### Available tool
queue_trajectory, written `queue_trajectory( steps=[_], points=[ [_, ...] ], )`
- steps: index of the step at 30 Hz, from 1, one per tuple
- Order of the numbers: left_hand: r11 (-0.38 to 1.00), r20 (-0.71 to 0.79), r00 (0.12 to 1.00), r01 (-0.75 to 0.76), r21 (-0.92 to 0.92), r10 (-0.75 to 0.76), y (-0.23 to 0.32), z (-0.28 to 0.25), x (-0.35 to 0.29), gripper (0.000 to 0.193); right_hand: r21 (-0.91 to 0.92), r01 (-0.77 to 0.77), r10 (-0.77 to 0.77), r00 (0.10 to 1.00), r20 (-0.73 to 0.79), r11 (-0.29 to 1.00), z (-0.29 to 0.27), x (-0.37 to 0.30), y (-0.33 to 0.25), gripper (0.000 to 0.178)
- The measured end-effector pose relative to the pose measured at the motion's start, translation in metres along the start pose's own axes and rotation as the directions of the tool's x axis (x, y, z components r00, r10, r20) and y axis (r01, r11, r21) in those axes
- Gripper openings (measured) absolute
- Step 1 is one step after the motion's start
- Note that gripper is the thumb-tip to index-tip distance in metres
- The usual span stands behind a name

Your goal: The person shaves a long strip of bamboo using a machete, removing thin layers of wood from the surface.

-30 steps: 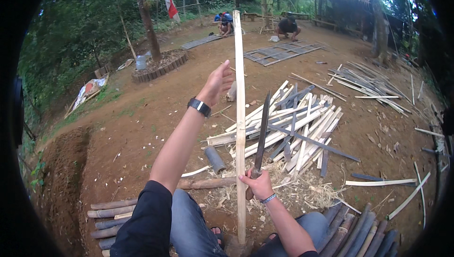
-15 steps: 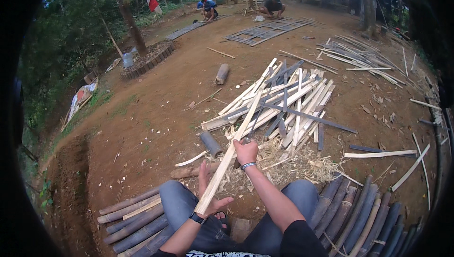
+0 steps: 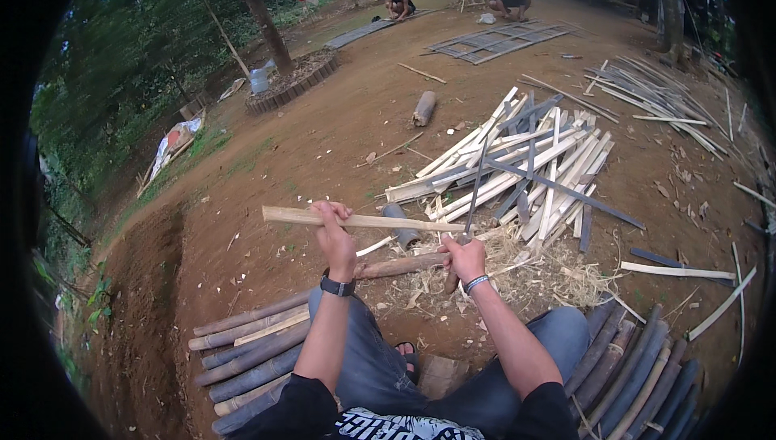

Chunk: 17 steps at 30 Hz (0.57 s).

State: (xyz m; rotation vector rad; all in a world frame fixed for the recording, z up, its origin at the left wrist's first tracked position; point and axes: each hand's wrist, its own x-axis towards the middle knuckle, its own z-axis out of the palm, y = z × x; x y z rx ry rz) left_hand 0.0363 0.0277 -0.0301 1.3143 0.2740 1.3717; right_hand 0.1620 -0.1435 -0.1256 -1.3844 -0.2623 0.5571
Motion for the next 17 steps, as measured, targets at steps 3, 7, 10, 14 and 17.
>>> queue_trajectory(
  steps=[3,7,10,14,17],
  points=[
    [0.850,0.178,0.984,-0.114,0.515,0.024,0.012,-0.020,0.017,0.028,-0.091,0.077,-0.077,0.997,0.006,0.993,-0.014,0.005,0.000,0.028],
    [0.748,0.444,0.806,-0.002,0.664,-0.392,0.047,-0.030,0.035,0.033,-0.063,0.193,-0.189,0.980,0.058,0.979,-0.010,0.022,-0.007,0.030],
    [0.709,0.499,0.662,0.069,0.702,-0.559,0.070,-0.027,0.046,0.040,-0.176,0.166,-0.124,0.965,0.230,0.970,0.014,0.028,-0.028,0.029],
    [0.682,0.506,0.564,0.147,0.716,-0.652,0.074,-0.025,0.051,0.031,-0.160,0.330,-0.247,0.886,0.392,0.930,0.036,0.042,-0.024,0.036],
    [0.721,0.509,0.588,0.194,0.665,-0.628,0.076,-0.024,0.044,0.025,-0.290,0.388,-0.247,0.872,0.422,0.875,0.046,0.044,-0.031,0.047]
  ],
)
